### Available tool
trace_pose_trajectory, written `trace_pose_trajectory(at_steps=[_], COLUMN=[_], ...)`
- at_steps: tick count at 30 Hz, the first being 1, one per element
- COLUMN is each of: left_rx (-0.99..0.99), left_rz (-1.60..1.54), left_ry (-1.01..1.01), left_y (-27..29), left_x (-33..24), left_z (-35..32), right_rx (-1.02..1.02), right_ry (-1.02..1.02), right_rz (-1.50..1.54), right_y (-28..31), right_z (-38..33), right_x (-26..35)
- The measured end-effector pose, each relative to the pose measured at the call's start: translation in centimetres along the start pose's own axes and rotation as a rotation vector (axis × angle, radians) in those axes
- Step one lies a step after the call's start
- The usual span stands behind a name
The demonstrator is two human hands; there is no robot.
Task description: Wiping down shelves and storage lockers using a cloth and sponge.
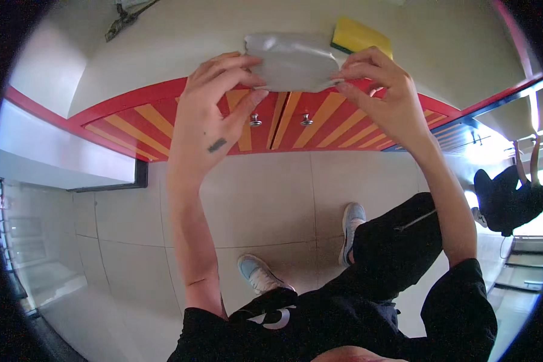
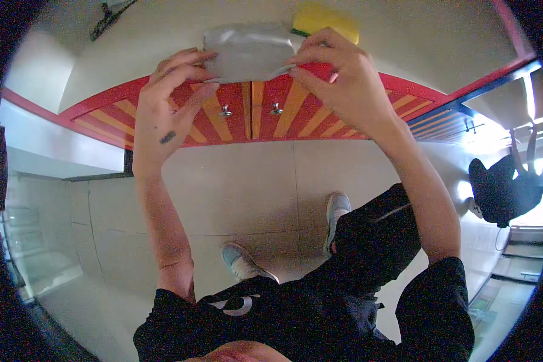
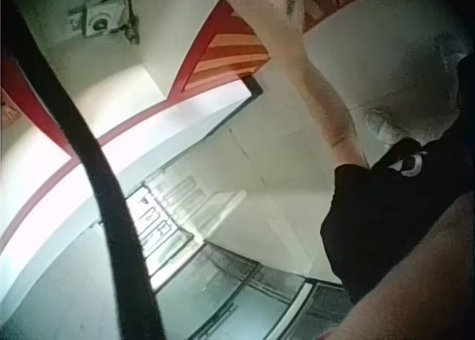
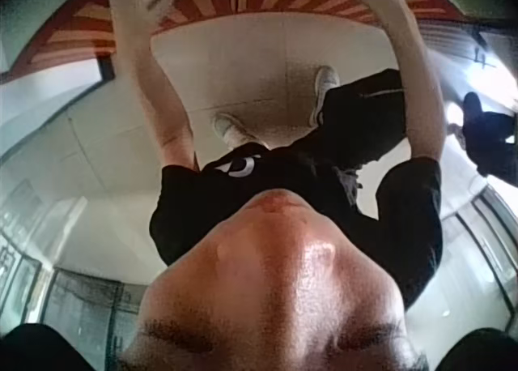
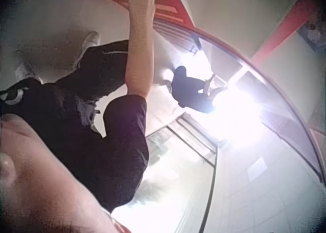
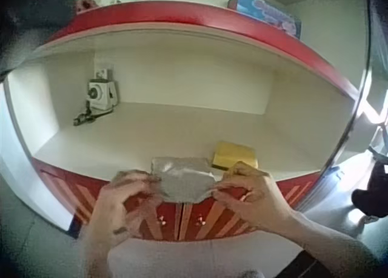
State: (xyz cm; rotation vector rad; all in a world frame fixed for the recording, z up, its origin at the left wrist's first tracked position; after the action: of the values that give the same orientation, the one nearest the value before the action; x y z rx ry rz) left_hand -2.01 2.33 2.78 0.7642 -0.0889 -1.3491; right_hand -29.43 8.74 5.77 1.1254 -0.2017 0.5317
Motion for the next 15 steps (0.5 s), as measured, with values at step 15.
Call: trace_pose_trajectory(at_steps=[15], left_rx=[-0.065], left_rz=[-0.010], left_ry=[0.224], left_y=[0.2], left_x=[-1.3], left_z=[1.0], right_rx=[-0.107], right_ry=[-0.262], right_rz=[0.225], right_y=[-1.2], right_z=[0.8], right_x=[1.4])
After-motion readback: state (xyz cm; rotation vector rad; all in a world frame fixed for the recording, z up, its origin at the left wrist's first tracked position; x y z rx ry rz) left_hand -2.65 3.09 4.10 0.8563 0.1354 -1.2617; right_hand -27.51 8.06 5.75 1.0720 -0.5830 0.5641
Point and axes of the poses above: each hand's wrist, its own z-axis towards the middle knuckle, its own y-axis out of the back of the hand, x = y × z, the point moved 2 cm from there along z, towards the middle knuckle, and after that the axes turned 7 degrees about -y, right-handed, at the moved point
